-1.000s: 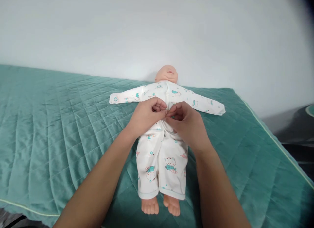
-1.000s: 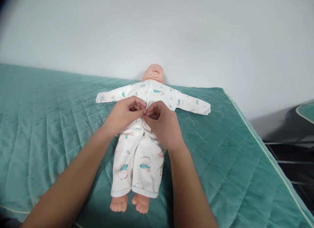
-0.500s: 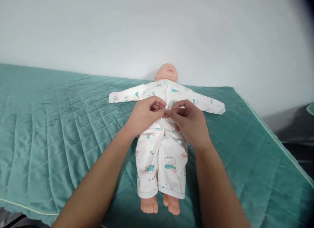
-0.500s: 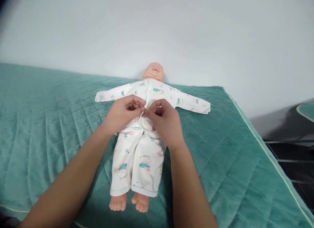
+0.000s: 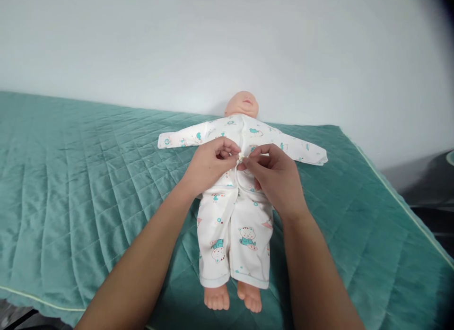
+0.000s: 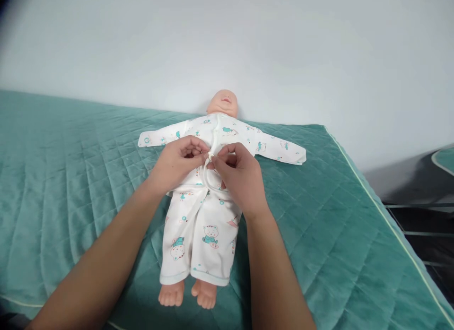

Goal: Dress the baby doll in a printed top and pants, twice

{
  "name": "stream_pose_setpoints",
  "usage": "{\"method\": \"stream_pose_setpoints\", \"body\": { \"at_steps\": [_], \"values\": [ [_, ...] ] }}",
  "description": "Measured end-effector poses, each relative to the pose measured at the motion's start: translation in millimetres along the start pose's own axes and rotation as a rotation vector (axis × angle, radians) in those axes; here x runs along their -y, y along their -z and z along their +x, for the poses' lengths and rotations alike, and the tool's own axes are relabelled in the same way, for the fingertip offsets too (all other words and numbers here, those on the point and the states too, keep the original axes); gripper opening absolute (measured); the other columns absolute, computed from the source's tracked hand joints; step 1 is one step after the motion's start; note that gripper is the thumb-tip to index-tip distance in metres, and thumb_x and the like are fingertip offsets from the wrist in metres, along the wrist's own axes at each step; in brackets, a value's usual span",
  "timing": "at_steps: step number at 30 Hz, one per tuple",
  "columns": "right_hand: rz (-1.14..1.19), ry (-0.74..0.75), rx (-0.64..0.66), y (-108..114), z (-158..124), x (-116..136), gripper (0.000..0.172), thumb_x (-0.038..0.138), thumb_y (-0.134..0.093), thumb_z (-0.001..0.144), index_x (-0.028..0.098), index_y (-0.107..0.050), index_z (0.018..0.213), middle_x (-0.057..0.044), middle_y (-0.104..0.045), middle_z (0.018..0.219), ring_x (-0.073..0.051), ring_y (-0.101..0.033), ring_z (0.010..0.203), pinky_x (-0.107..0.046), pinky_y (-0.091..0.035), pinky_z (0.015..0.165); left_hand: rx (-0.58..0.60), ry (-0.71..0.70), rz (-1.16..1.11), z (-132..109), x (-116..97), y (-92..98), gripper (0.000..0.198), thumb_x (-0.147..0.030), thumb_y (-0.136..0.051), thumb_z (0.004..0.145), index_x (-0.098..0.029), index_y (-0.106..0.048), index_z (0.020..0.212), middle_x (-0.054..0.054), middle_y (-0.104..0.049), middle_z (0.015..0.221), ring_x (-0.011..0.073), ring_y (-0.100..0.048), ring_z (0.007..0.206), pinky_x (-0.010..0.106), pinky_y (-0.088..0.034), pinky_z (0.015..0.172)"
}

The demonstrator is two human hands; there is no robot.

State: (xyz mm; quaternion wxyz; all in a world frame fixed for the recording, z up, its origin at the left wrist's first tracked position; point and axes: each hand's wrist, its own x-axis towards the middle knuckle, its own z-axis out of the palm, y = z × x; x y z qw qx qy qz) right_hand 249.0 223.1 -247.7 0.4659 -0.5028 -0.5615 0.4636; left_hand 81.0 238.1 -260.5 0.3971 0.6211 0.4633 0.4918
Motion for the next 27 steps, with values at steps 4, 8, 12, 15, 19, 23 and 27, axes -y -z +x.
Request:
{"method": "stream_pose_setpoints", "body": {
  "at_steps": [4, 8, 12, 15, 19, 23, 27],
  "values": [
    [0.002, 0.005, -0.011, -1, 0, 0, 0.018, 0.031, -0.075, 0.082, 0.022, -0.060, 0.088, 0.002, -0.072, 0.074, -0.005, -0.044, 0.043, -0.019, -0.036, 0.038, 0.012, 0.003, -0.018, 0, 0, 0.4, 0.015, -0.014, -0.065, 0.079, -0.019, -0.071, 0.093, 0.000, -0.068, 0.084, 0.0105, -0.060, 0.076, 0.025, -0.047, 0.070],
    [-0.012, -0.001, -0.027, -1, -1, 2, 0.011, 0.028, -0.073, 0.083, 0.019, -0.066, 0.084, 0.000, -0.072, 0.073, -0.005, -0.046, 0.044, -0.019, -0.037, 0.040, 0.008, -0.004, -0.039, 0, -1, -0.4, 0.017, -0.011, -0.065, 0.079, -0.018, -0.069, 0.093, -0.001, -0.067, 0.083, 0.0102, -0.060, 0.077, 0.025, -0.048, 0.072],
    [-0.006, 0.022, -0.038, 0, -1, 2, 0.010, 0.028, -0.071, 0.084, 0.019, -0.069, 0.082, -0.001, -0.073, 0.074, -0.005, -0.048, 0.043, -0.020, -0.037, 0.041, 0.007, -0.035, -0.027, 0, 0, -0.4, 0.019, -0.012, -0.067, 0.080, -0.019, -0.070, 0.097, 0.000, -0.067, 0.086, 0.0103, -0.059, 0.076, 0.026, -0.047, 0.072],
    [0.011, 0.050, -0.041, 1, 1, -1, 0.011, 0.030, -0.072, 0.084, 0.019, -0.071, 0.083, -0.001, -0.074, 0.074, -0.006, -0.050, 0.043, -0.020, -0.038, 0.042, 0.021, -0.073, 0.028, 0, 0, -0.1, 0.020, -0.012, -0.065, 0.083, -0.020, -0.073, 0.098, 0.001, -0.066, 0.089, 0.0113, -0.059, 0.079, 0.027, -0.047, 0.074],
    [0.075, 0.079, -0.123, 0, 4, -6, 0.014, 0.033, -0.075, 0.083, 0.019, -0.070, 0.084, -0.001, -0.073, 0.075, -0.006, -0.049, 0.043, -0.021, -0.037, 0.040, 0.015, -0.147, 0.114, 0, -2, -0.3, 0.018, -0.012, -0.061, 0.087, -0.020, -0.075, 0.095, 0.002, -0.064, 0.090, 0.0125, -0.058, 0.081, 0.028, -0.046, 0.075],
    [0.094, 0.129, -0.240, -4, 6, -11, 0.014, 0.034, -0.072, 0.086, 0.021, -0.067, 0.088, -0.002, -0.075, 0.084, -0.009, -0.059, 0.051, -0.022, -0.042, 0.043, -0.005, -0.182, 0.145, 0, -1, -0.8, 0.017, -0.008, -0.059, 0.086, -0.019, -0.071, 0.087, 0.002, -0.065, 0.091, 0.0128, -0.056, 0.079, 0.029, -0.045, 0.073],
    [0.026, 0.207, -0.331, -7, 5, -13, 0.013, 0.034, -0.068, 0.088, 0.022, -0.067, 0.091, -0.004, -0.075, 0.091, -0.016, -0.071, 0.076, -0.025, -0.052, 0.056, -0.021, -0.223, 0.144, 0, 2, -3.2, 0.017, -0.006, -0.056, 0.085, -0.019, -0.066, 0.081, 0.003, -0.064, 0.091, 0.0145, -0.059, 0.083, 0.030, -0.047, 0.075]
  ]
}}
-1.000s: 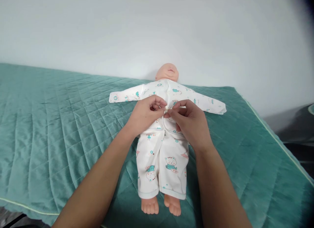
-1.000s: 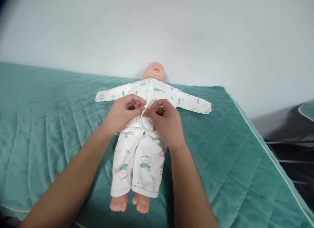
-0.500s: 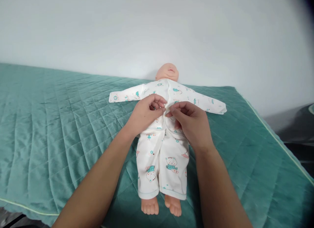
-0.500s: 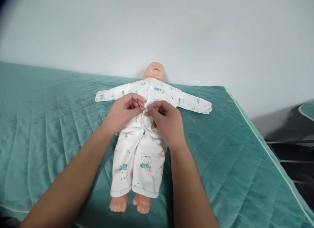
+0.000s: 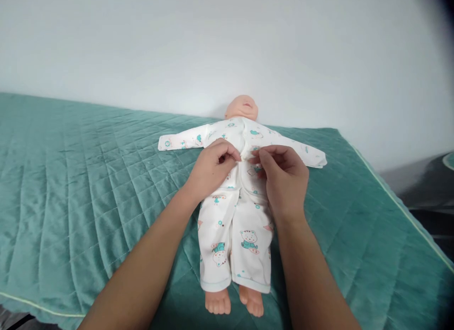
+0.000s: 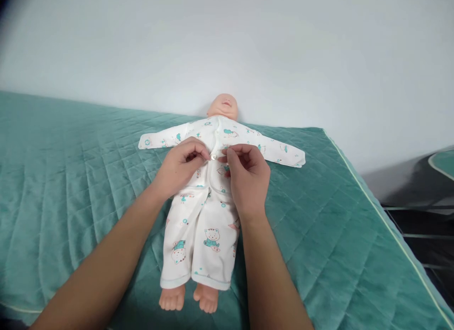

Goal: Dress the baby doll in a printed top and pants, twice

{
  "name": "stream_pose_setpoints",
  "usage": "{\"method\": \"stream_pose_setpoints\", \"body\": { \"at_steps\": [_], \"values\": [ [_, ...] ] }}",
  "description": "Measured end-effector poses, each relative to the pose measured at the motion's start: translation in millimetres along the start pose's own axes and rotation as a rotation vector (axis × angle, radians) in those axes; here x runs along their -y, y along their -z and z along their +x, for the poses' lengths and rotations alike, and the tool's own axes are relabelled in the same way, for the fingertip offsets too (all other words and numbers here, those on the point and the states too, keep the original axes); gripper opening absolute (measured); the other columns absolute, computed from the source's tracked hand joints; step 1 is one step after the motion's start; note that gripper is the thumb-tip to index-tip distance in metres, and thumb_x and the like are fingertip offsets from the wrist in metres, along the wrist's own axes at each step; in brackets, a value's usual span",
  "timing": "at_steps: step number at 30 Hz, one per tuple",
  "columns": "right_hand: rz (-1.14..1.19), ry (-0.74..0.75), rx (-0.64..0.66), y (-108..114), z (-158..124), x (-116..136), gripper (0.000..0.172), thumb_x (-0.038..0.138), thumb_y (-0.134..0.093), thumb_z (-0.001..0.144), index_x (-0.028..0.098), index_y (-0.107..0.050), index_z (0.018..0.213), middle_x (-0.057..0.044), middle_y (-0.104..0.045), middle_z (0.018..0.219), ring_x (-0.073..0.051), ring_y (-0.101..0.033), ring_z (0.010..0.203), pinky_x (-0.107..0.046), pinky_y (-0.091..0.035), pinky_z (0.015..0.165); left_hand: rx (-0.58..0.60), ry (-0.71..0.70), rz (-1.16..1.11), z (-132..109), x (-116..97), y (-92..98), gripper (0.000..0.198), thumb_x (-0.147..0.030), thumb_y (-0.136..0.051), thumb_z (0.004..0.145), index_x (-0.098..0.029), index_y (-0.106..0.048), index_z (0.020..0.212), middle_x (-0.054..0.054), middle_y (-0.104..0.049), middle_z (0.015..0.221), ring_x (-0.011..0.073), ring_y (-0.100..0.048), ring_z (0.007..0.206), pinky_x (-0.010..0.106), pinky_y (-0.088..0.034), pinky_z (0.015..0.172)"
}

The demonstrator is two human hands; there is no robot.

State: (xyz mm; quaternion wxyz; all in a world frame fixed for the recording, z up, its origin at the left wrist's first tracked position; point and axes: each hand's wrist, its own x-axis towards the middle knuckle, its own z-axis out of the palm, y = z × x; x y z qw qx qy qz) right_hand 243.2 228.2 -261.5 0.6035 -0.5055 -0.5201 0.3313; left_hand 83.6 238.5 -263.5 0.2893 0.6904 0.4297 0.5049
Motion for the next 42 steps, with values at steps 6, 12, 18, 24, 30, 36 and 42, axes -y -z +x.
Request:
{"method": "stream_pose_setpoints", "body": {
  "at_steps": [6, 12, 18, 24, 30, 36, 42],
  "values": [
    [-0.087, 0.185, 0.016, -1, -2, -2, 0.013, 0.027, -0.062, 0.090, 0.025, -0.069, 0.101, -0.006, -0.072, 0.122, -0.022, -0.067, 0.113, -0.041, -0.056, 0.096, -0.084, -0.185, 0.258, 3, 5, -7.6, 0.030, -0.019, -0.045, 0.099, -0.024, -0.064, 0.123, 0.008, -0.063, 0.136, 0.0225, -0.051, 0.134, 0.042, -0.038, 0.115],
    [-0.461, 0.398, 0.216, 1, 4, -15, 0.040, 0.039, -0.052, 0.099, 0.030, -0.059, 0.137, -0.007, -0.050, 0.156, -0.027, -0.040, 0.149, -0.056, -0.033, 0.123, 0.019, -0.124, 0.356, 7, 8, -9.9, 0.048, -0.022, -0.034, 0.103, -0.027, -0.048, 0.149, 0.008, -0.054, 0.153, 0.0233, -0.034, 0.151, 0.049, -0.028, 0.123],
    [-0.554, 0.431, 0.259, 4, 11, -21, 0.043, 0.044, -0.048, 0.101, 0.031, -0.056, 0.142, -0.006, -0.047, 0.159, -0.026, -0.038, 0.149, -0.055, -0.034, 0.123, 0.005, -0.075, 0.291, 7, 6, -9.1, 0.047, -0.019, -0.038, 0.101, -0.025, -0.052, 0.145, 0.009, -0.055, 0.151, 0.0231, -0.042, 0.146, 0.049, -0.031, 0.122],
    [-0.587, 0.464, 0.298, 7, 17, -22, 0.044, 0.047, -0.048, 0.102, 0.030, -0.058, 0.141, -0.006, -0.046, 0.159, -0.026, -0.039, 0.149, -0.053, -0.036, 0.122, 0.010, -0.076, 0.253, 8, 10, -8.4, 0.046, -0.020, -0.038, 0.101, -0.025, -0.054, 0.144, 0.008, -0.057, 0.150, 0.0216, -0.042, 0.146, 0.048, -0.030, 0.123],
    [-0.765, 0.470, 0.308, 7, 16, -20, 0.046, 0.049, -0.048, 0.101, 0.033, -0.057, 0.144, -0.004, -0.040, 0.164, -0.033, -0.027, 0.155, -0.065, -0.024, 0.124, 0.013, -0.040, 0.238, 9, 10, -7.7, 0.045, -0.019, -0.039, 0.100, -0.025, -0.056, 0.142, 0.009, -0.056, 0.150, 0.0217, -0.041, 0.146, 0.048, -0.030, 0.123],
    [-0.643, 0.454, 0.296, 6, 12, -18, 0.044, 0.046, -0.050, 0.102, 0.030, -0.062, 0.141, -0.005, -0.043, 0.162, -0.030, -0.035, 0.152, -0.058, -0.033, 0.123, 0.018, -0.043, 0.232, 9, 8, -7.2, 0.046, -0.019, -0.038, 0.101, -0.027, -0.055, 0.143, 0.008, -0.057, 0.149, 0.0216, -0.042, 0.146, 0.048, -0.030, 0.123],
    [-0.502, 0.351, 0.237, 5, 12, -19, 0.040, 0.045, -0.052, 0.101, 0.035, -0.066, 0.137, -0.002, -0.046, 0.160, -0.027, -0.040, 0.150, -0.055, -0.037, 0.122, 0.033, -0.049, 0.255, 10, 6, -7.0, 0.049, -0.017, -0.037, 0.101, -0.028, -0.053, 0.145, 0.007, -0.055, 0.151, 0.0225, -0.041, 0.147, 0.049, -0.027, 0.124]
  ]
}}
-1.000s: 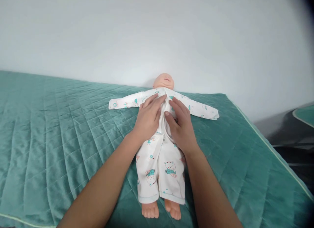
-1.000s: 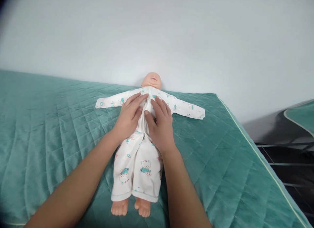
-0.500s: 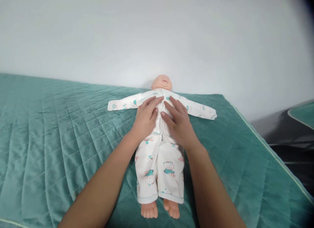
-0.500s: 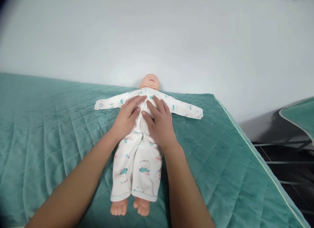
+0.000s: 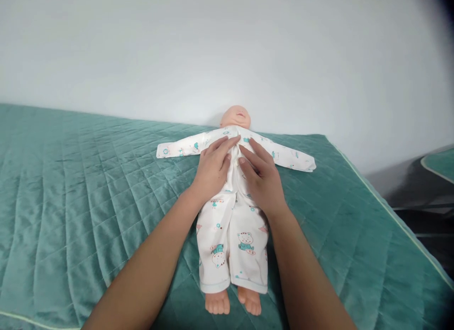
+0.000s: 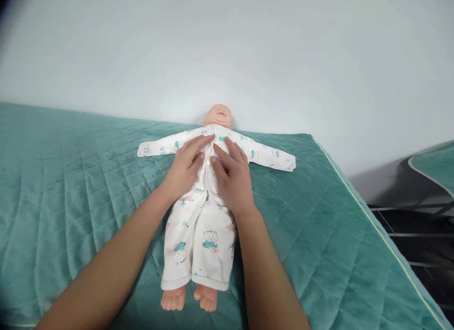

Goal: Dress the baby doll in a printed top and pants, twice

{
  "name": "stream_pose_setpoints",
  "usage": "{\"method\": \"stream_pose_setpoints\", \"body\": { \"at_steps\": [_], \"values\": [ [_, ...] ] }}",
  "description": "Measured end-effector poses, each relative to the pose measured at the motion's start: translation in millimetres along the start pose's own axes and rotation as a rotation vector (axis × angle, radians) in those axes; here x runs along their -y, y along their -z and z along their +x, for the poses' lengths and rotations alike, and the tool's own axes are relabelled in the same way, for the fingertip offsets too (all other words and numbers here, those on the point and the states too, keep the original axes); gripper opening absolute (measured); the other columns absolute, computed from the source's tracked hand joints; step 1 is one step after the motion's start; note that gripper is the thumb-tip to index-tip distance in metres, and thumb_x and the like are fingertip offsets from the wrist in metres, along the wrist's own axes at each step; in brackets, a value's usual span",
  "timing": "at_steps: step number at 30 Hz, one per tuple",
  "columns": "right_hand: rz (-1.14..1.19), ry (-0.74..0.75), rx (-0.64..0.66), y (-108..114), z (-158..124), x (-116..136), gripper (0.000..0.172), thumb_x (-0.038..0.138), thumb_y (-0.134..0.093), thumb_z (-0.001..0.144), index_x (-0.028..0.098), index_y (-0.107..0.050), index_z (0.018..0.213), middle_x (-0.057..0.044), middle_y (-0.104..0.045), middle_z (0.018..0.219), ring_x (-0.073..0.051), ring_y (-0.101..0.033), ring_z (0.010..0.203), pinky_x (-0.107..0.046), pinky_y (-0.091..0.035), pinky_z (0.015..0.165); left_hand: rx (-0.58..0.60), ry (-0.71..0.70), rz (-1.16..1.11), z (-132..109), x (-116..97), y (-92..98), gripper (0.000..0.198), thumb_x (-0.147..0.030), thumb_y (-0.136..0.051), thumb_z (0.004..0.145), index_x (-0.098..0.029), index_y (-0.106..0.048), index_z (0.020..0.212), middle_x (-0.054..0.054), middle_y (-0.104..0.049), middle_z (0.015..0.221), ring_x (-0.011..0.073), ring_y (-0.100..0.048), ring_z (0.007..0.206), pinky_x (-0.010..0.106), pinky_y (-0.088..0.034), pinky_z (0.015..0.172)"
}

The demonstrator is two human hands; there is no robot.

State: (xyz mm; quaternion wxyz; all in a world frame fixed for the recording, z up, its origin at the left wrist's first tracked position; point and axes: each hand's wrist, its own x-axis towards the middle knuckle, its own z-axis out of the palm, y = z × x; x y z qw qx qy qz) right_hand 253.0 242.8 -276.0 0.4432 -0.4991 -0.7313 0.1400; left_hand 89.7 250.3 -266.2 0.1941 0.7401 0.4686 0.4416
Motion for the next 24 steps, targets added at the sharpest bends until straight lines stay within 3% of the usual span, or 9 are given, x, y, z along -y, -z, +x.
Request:
{"method": "stream_pose_setpoints", "body": {
  "at_steps": [4, 8, 12, 16, 20, 24],
  "values": [
    [-0.006, 0.012, 0.050, 0, -1, 1, 0.043, 0.043, -0.054, 0.100, 0.037, -0.061, 0.141, 0.000, -0.039, 0.164, -0.025, -0.032, 0.154, -0.055, -0.032, 0.125, 0.026, 0.006, 0.022, 0, -2, 0.0, 0.051, -0.017, -0.033, 0.101, -0.030, -0.051, 0.147, 0.006, -0.054, 0.153, 0.0213, -0.038, 0.150, 0.051, -0.025, 0.124],
    [0.121, -0.050, -0.008, 3, 0, -3, 0.040, 0.045, -0.058, 0.097, 0.035, -0.065, 0.136, -0.003, -0.047, 0.159, -0.025, -0.041, 0.149, -0.053, -0.036, 0.122, 0.014, -0.024, 0.003, 1, 4, 2.2, 0.050, -0.019, -0.036, 0.102, -0.030, -0.048, 0.149, 0.006, -0.052, 0.155, 0.0218, -0.038, 0.150, 0.050, -0.027, 0.125],
    [0.147, -0.184, -0.177, 10, 7, -26, 0.043, 0.049, -0.055, 0.097, 0.028, -0.065, 0.133, -0.008, -0.055, 0.153, -0.025, -0.049, 0.143, -0.053, -0.035, 0.122, -0.107, -0.080, 0.111, 3, 31, 10.1, 0.048, -0.020, -0.037, 0.101, -0.026, -0.050, 0.148, 0.006, -0.049, 0.158, 0.0226, -0.030, 0.155, 0.048, -0.026, 0.127],
    [-0.086, -0.214, -0.177, 12, 14, -55, 0.055, 0.054, -0.044, 0.099, 0.021, -0.058, 0.142, -0.015, -0.049, 0.157, -0.028, -0.042, 0.148, -0.056, -0.030, 0.123, -0.214, 0.117, 0.441, -2, 62, 20.8, 0.052, -0.017, -0.040, 0.097, -0.023, -0.050, 0.148, 0.007, -0.037, 0.166, 0.0296, -0.012, 0.160, 0.059, -0.019, 0.127],
    [-0.357, -0.298, -0.006, 20, 4, -71, 0.065, 0.051, -0.032, 0.102, 0.019, -0.039, 0.157, -0.014, -0.033, 0.167, -0.033, -0.025, 0.156, -0.066, -0.019, 0.123, -0.046, 0.322, 0.646, -18, 83, 39.7, 0.063, -0.021, -0.042, 0.096, -0.021, -0.035, 0.159, 0.011, -0.025, 0.170, 0.0339, -0.009, 0.160, 0.067, -0.016, 0.125],
    [-0.600, -0.409, 0.131, 58, -15, -89, 0.074, 0.056, -0.030, 0.102, 0.015, -0.023, 0.164, -0.014, -0.021, 0.170, -0.034, -0.019, 0.158, -0.068, -0.013, 0.123, 0.084, 0.431, 0.689, -37, 102, 73.1, 0.066, -0.037, -0.036, 0.100, -0.022, -0.024, 0.163, 0.011, -0.019, 0.172, 0.0363, -0.017, 0.159, 0.071, -0.017, 0.122]
  ]
}}
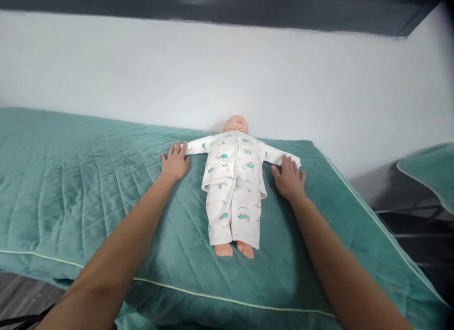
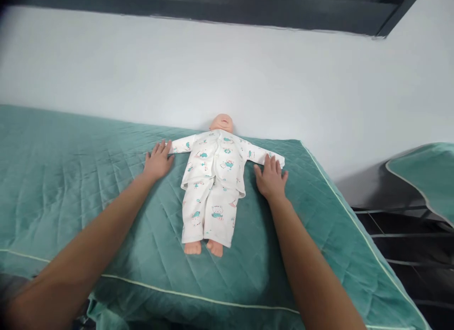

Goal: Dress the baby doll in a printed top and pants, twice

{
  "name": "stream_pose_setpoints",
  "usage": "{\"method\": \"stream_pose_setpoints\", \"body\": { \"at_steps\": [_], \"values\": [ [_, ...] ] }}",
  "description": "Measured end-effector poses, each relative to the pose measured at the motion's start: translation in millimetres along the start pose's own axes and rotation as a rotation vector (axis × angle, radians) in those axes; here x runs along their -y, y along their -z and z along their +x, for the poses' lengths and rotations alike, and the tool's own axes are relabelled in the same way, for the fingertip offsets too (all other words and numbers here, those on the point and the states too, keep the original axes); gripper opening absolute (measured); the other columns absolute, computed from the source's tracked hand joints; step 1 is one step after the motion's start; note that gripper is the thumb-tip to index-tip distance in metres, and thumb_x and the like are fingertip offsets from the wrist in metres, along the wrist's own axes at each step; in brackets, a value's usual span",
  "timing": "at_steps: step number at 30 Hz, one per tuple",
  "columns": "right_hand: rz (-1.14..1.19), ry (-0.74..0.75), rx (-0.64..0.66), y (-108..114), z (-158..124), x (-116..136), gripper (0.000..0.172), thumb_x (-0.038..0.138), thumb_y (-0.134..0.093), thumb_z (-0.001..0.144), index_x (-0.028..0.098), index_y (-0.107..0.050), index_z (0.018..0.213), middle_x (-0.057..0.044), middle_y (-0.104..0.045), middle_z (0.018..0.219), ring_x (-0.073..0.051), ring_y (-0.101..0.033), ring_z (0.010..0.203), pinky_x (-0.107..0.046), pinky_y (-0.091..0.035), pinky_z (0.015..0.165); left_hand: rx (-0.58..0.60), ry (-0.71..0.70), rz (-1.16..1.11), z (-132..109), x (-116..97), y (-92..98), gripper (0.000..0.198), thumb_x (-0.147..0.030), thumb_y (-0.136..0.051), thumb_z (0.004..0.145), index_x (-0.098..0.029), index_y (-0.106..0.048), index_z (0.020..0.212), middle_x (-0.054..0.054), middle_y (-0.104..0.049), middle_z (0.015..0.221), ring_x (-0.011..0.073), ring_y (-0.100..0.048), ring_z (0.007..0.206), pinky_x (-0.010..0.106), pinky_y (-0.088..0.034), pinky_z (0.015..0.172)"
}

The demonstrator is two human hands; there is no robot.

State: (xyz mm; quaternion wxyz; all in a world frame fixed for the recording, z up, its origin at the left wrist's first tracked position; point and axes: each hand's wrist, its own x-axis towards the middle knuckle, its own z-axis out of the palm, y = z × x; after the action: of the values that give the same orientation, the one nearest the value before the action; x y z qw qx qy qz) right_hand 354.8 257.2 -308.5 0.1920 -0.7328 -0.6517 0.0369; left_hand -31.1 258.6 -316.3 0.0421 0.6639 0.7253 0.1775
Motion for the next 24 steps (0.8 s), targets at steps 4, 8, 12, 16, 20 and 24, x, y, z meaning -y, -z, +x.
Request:
{"method": "stream_pose_setpoints", "body": {
  "at_steps": [4, 8, 12, 16, 20, 24],
  "values": [
    [-0.113, -0.080, 0.068, 16, 0, -38, 0.074, 0.056, -0.026, 0.103, 0.011, -0.027, 0.162, -0.018, -0.027, 0.168, -0.034, -0.024, 0.156, -0.066, -0.016, 0.123, 0.068, 0.062, 0.016, -5, 31, 8.5, 0.067, -0.044, -0.026, 0.102, -0.018, -0.023, 0.163, 0.011, -0.026, 0.170, 0.0340, -0.023, 0.157, 0.066, -0.013, 0.125],
    [-0.147, -0.091, 0.088, 15, 2, -46, 0.074, 0.056, -0.024, 0.103, 0.010, -0.028, 0.162, -0.017, -0.027, 0.169, -0.033, -0.023, 0.157, -0.062, -0.017, 0.124, 0.049, 0.094, 0.026, -6, 37, 9.4, 0.067, -0.045, -0.025, 0.101, -0.013, -0.029, 0.161, 0.011, -0.030, 0.168, 0.0341, -0.023, 0.157, 0.063, -0.014, 0.126],
    [-0.167, -0.090, 0.094, 13, 3, -44, 0.075, 0.058, -0.022, 0.103, 0.012, -0.029, 0.162, -0.014, -0.028, 0.169, -0.033, -0.023, 0.157, -0.061, -0.017, 0.125, -0.008, 0.155, 0.056, 0, 34, 6.3, 0.059, -0.035, -0.025, 0.102, -0.019, -0.038, 0.157, 0.008, -0.039, 0.165, 0.0301, -0.030, 0.155, 0.058, -0.019, 0.126],
    [-0.179, -0.093, 0.103, 13, 4, -45, 0.075, 0.059, -0.021, 0.102, 0.013, -0.029, 0.162, -0.012, -0.026, 0.170, -0.032, -0.023, 0.157, -0.061, -0.017, 0.125, -0.053, 0.179, 0.061, 6, 34, 3.6, 0.054, -0.028, -0.027, 0.102, -0.026, -0.048, 0.152, 0.005, -0.046, 0.161, 0.0288, -0.036, 0.151, 0.057, -0.023, 0.125],
    [-0.163, -0.094, 0.098, 11, 4, -47, 0.076, 0.060, -0.023, 0.102, 0.014, -0.027, 0.163, -0.014, -0.028, 0.169, -0.033, -0.023, 0.156, -0.061, -0.017, 0.124, -0.128, 0.202, 0.040, 8, 34, 3.7, 0.056, -0.030, -0.032, 0.101, -0.024, -0.043, 0.155, 0.011, -0.055, 0.153, 0.0301, -0.047, 0.143, 0.054, -0.032, 0.119],
    [-0.152, -0.073, 0.074, 10, 7, -48, 0.078, 0.061, -0.026, 0.101, 0.014, -0.023, 0.164, -0.017, -0.030, 0.167, -0.035, -0.025, 0.156, -0.062, -0.019, 0.123, -0.094, 0.148, 0.043, 10, 32, 5.2, 0.059, -0.027, -0.033, 0.100, -0.026, -0.035, 0.159, 0.011, -0.056, 0.152, 0.0289, -0.047, 0.144, 0.054, -0.030, 0.120]
  ]
}}
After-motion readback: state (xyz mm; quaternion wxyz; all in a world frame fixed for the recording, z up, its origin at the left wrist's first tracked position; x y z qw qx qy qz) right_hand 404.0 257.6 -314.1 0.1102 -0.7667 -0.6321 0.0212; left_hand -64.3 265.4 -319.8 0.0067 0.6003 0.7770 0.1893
